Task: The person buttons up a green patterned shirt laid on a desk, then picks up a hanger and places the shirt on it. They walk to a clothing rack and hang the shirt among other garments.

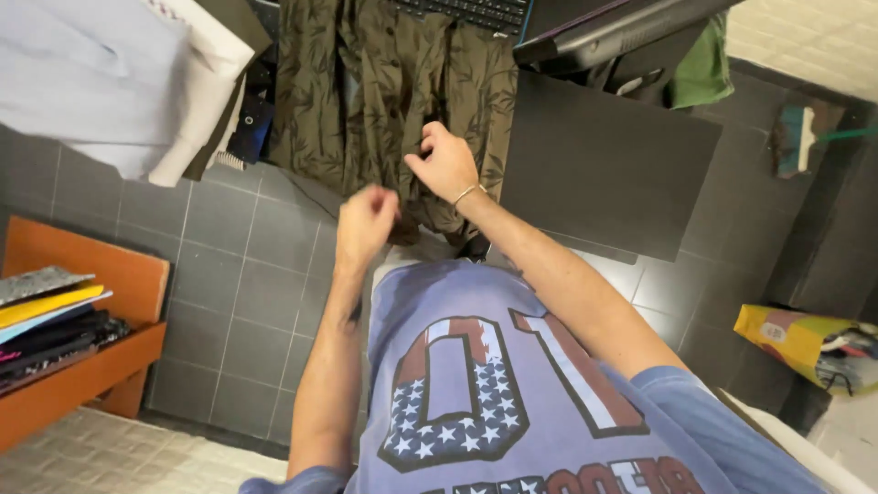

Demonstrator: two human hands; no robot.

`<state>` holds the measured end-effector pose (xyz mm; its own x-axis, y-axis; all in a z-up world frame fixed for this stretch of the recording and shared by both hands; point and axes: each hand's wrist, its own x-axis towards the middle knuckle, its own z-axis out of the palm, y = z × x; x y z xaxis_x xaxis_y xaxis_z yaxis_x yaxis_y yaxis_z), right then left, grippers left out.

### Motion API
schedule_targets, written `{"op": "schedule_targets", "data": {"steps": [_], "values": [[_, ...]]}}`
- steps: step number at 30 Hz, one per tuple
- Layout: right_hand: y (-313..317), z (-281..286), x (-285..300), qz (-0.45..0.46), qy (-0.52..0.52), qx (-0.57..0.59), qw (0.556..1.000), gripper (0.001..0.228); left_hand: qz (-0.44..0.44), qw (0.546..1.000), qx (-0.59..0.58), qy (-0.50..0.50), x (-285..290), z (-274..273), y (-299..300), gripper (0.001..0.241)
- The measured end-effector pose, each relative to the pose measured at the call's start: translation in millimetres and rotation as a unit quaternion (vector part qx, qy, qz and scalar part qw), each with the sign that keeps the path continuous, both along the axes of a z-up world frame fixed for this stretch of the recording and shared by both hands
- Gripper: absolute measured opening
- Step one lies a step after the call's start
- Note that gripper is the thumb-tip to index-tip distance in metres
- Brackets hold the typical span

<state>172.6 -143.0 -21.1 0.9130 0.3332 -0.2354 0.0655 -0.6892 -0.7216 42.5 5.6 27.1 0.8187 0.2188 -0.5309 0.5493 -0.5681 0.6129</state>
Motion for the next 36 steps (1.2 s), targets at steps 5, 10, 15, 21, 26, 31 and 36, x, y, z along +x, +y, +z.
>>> {"op": "schedule_targets", "data": {"steps": [5,10,15,21,26,31,36], "values": [[-17.9,-31.3,-5.0,-0.119,0.21,0.36,0.901,0.035,0.114,0.966,0.093,-0.214,53.2,-40.3,11.4,0.037],[-26.9,-36.3,-8.5,-0.183,0.215,0.359,0.89,0.04,0.059,0.984,0.065,-0.154,70.6,-42.9,22.3,0.023],[-9.5,27.2,-23.7,-0.214,-0.018,0.16,0.964,0.042,0.063,0.987,-0.022,-0.145,76.3,-32.5,27.0,0.013],[23.2,20.8,-20.1,-0.025,-0.128,-0.192,0.973,0.044,0.041,0.988,-0.063,-0.135,80.6,-51.2,43.0,0.012],[42.3,27.1,-33.1,0.029,-0.144,-0.323,0.935,0.07,0.031,0.989,-0.111,-0.091,82.0,-60.5,54.9,0.013],[50.6,38.1,-41.4,0.056,-0.138,-0.322,0.935,0.068,0.034,0.986,-0.129,-0.096,82.1,-47.8,57.2,0.024],[43.9,17.7,-36.1,0.074,-0.123,-0.333,0.932,0.068,0.022,0.989,-0.106,-0.102,83.7,-63.5,48.7,0.026]]}}
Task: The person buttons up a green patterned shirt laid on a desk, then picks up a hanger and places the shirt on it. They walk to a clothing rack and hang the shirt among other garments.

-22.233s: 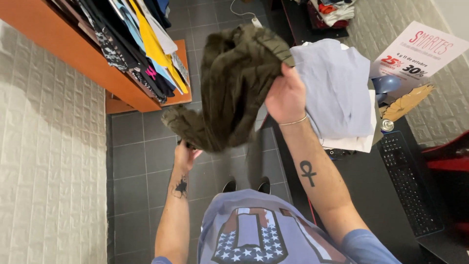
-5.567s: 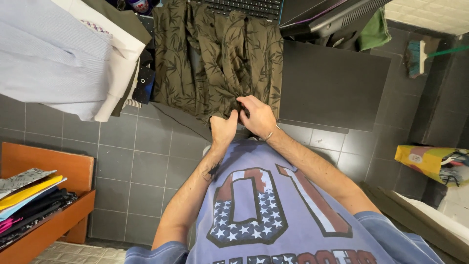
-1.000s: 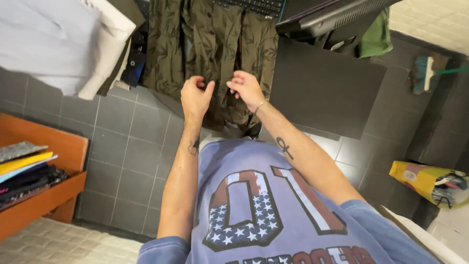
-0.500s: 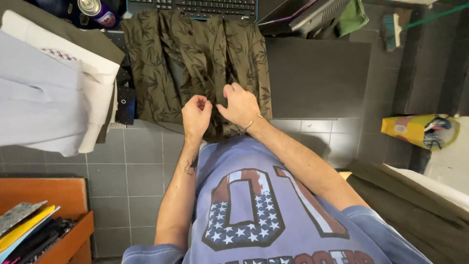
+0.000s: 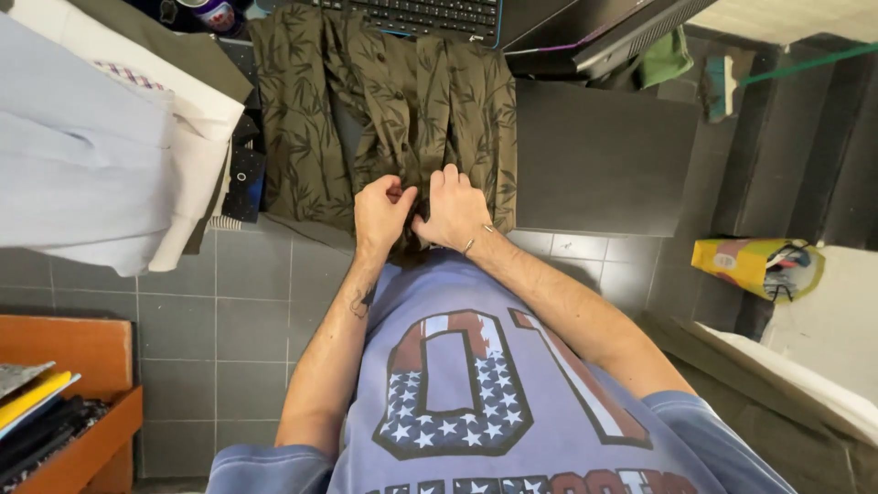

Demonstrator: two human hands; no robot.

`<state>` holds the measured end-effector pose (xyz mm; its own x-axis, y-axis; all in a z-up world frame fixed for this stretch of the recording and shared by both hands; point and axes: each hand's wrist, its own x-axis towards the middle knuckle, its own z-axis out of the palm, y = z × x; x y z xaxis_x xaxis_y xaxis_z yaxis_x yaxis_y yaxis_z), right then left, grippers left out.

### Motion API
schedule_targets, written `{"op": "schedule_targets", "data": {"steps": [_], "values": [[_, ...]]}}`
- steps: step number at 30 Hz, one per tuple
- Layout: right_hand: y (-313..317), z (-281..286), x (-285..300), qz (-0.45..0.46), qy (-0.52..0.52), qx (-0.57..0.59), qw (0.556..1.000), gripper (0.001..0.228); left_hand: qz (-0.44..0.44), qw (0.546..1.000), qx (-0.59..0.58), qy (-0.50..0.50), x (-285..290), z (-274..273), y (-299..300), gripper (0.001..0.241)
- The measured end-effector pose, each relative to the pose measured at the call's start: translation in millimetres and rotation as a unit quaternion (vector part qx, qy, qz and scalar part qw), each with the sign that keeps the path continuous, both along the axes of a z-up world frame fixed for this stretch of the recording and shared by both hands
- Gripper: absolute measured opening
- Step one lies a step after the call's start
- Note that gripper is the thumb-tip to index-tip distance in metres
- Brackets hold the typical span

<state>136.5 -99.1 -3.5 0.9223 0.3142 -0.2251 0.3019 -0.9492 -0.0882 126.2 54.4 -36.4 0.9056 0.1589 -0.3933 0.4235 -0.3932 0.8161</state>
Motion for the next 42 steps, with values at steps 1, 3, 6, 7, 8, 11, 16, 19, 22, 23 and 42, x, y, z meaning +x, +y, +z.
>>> {"op": "schedule_targets", "data": {"steps": [1,3,6,7,8,11,16,19,22,23,42], "values": [[-0.5,-3.1,1.4,0.001,0.017,0.001,1.0,0.062,0.007,1.0,0.009,-0.007,-1.5,-4.0,-0.4,0.025],[-2.5,-9.7,1.5,0.006,0.031,0.002,0.999,0.057,0.018,1.0,0.02,-0.015,-5.4,-8.9,-1.7,0.024],[-6.5,-20.8,4.8,0.038,-0.07,0.019,0.997,0.031,0.047,0.999,0.014,-0.009,-7.6,-12.0,-3.6,0.029],[-8.6,-24.6,5.4,0.051,-0.084,0.017,0.995,0.029,0.057,0.998,0.015,-0.008,-10.5,-13.3,-5.0,0.028],[-10.4,-29.2,6.0,0.064,-0.099,0.016,0.993,0.027,0.068,0.998,0.016,-0.006,-13.3,-15.4,-6.1,0.027],[-14.6,-37.3,17.6,0.055,-0.062,0.051,0.995,0.017,0.076,0.997,0.007,0.0,-15.2,-15.5,-5.2,0.028],[-31.1,-21.0,41.9,-0.035,0.145,0.143,0.978,0.018,0.09,0.996,-0.014,0.003,-17.0,-31.5,-4.0,0.027],[-47.6,-26.8,42.8,-0.139,0.251,0.301,0.91,0.012,0.097,0.995,-0.028,0.002,-13.6,-30.8,-4.8,0.03],[-54.2,-31.2,35.0,-0.243,0.321,0.455,0.795,0.012,0.091,0.995,-0.029,0.0,-13.7,-29.0,-5.5,0.03],[-53.7,-30.1,32.8,-0.279,0.341,0.506,0.742,0.007,0.091,0.996,-0.027,0.001,-13.7,-28.3,-5.0,0.03],[-50.3,1.7,38.0,-0.193,0.316,0.541,0.755,0.01,0.072,0.995,-0.057,0.024,-8.1,8.8,-21.0,0.037]]}}
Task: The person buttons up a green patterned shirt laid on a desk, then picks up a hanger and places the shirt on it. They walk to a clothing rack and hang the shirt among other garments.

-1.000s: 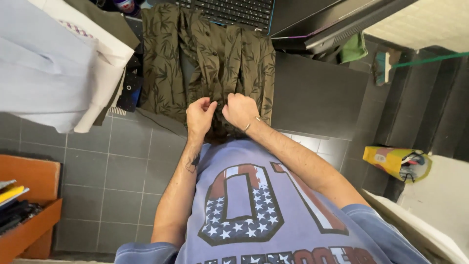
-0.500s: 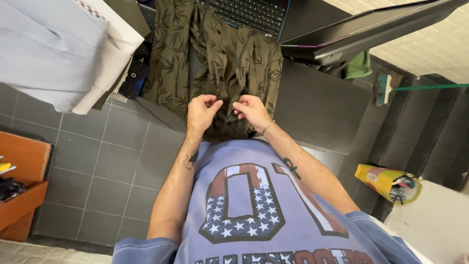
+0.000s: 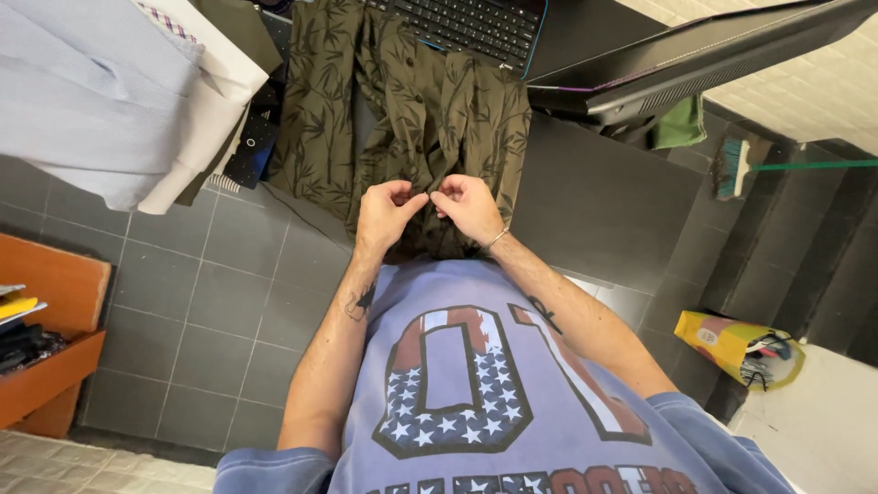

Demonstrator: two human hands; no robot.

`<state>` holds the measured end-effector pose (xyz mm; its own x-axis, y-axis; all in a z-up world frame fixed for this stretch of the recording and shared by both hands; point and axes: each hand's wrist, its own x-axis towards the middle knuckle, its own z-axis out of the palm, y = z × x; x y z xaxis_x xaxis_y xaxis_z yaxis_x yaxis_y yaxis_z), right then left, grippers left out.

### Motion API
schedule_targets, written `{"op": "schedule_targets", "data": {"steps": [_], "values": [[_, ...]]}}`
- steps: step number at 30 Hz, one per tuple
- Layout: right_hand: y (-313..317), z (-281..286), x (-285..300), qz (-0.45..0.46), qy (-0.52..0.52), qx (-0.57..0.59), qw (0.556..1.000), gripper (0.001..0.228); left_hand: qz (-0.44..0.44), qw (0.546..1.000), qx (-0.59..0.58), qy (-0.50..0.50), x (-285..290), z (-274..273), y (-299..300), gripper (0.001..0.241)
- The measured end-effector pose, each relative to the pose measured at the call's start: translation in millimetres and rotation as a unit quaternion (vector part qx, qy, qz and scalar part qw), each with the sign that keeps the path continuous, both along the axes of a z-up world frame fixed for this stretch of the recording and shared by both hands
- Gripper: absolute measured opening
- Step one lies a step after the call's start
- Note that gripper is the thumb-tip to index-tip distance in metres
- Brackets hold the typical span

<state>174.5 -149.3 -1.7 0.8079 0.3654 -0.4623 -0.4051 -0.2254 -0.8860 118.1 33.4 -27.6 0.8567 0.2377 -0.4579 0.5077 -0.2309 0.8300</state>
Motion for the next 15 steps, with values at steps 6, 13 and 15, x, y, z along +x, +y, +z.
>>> {"op": "schedule_targets", "data": {"steps": [6,13,15], "values": [[-0.4,-5.8,1.5,0.004,-0.038,-0.036,0.999,0.007,0.016,0.999,0.015,-0.025,-5.6,-23.2,-3.6,0.027],[1.8,-1.5,-0.4,0.007,-0.055,-0.055,0.997,0.009,0.043,0.999,-0.005,-0.031,-7.1,-14.2,-10.0,0.024],[1.6,-1.3,-0.2,0.006,-0.052,-0.05,0.997,0.009,0.041,0.998,0.01,-0.035,-5.2,-5.8,-10.5,0.027]]}}
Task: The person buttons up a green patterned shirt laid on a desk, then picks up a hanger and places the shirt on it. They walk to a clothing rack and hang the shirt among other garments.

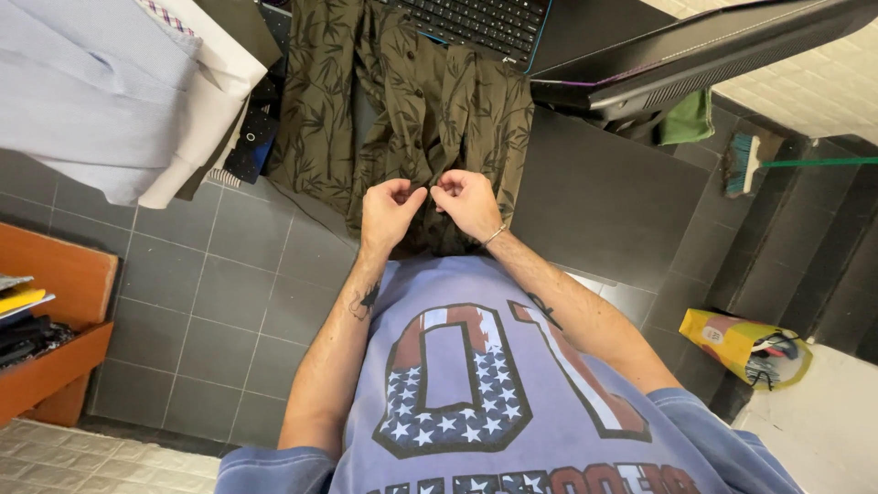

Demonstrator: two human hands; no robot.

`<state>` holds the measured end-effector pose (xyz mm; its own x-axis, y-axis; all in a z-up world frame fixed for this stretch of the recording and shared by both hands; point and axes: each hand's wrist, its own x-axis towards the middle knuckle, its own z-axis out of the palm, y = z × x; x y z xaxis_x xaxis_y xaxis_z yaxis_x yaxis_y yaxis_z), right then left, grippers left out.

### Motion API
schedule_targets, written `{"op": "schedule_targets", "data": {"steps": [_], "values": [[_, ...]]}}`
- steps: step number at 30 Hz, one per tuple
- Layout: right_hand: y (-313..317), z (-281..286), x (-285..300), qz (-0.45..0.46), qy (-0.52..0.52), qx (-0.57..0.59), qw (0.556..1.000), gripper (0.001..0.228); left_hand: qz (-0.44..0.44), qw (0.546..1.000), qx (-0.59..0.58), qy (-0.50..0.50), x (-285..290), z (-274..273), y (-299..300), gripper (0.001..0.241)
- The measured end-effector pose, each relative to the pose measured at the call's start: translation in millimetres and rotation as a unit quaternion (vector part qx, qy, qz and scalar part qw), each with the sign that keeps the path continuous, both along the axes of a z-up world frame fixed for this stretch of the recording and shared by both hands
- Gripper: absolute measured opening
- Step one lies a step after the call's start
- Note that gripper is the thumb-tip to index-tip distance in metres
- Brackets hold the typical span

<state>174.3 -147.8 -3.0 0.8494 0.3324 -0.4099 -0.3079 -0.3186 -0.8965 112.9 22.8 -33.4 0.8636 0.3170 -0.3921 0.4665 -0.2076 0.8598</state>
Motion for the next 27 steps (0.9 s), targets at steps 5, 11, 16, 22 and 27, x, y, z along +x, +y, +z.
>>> {"op": "schedule_targets", "data": {"steps": [5,11,16,22,27], "values": [[-1.1,5.7,0.3,-0.014,0.016,0.005,1.0,0.01,0.007,1.0,0.002,0.002,-2.1,4.3,-1.7,0.024],[-4.0,-3.6,4.1,0.004,0.029,0.033,0.999,0.01,0.003,1.0,0.007,-0.001,4.7,11.7,0.2,0.028],[-7.4,9.2,4.8,-0.02,0.066,0.103,0.992,0.012,-0.007,1.0,-0.006,0.005,6.3,5.7,2.2,0.025],[-10.2,21.4,11.2,0.009,0.091,0.125,0.988,0.015,-0.058,0.998,-0.015,-0.01,9.3,-10.0,7.7,0.022],[-11.6,33.5,20.0,0.052,0.071,0.082,0.993,0.02,-0.112,0.993,-0.032,0.002,16.8,11.3,17.9,0.023]]}}
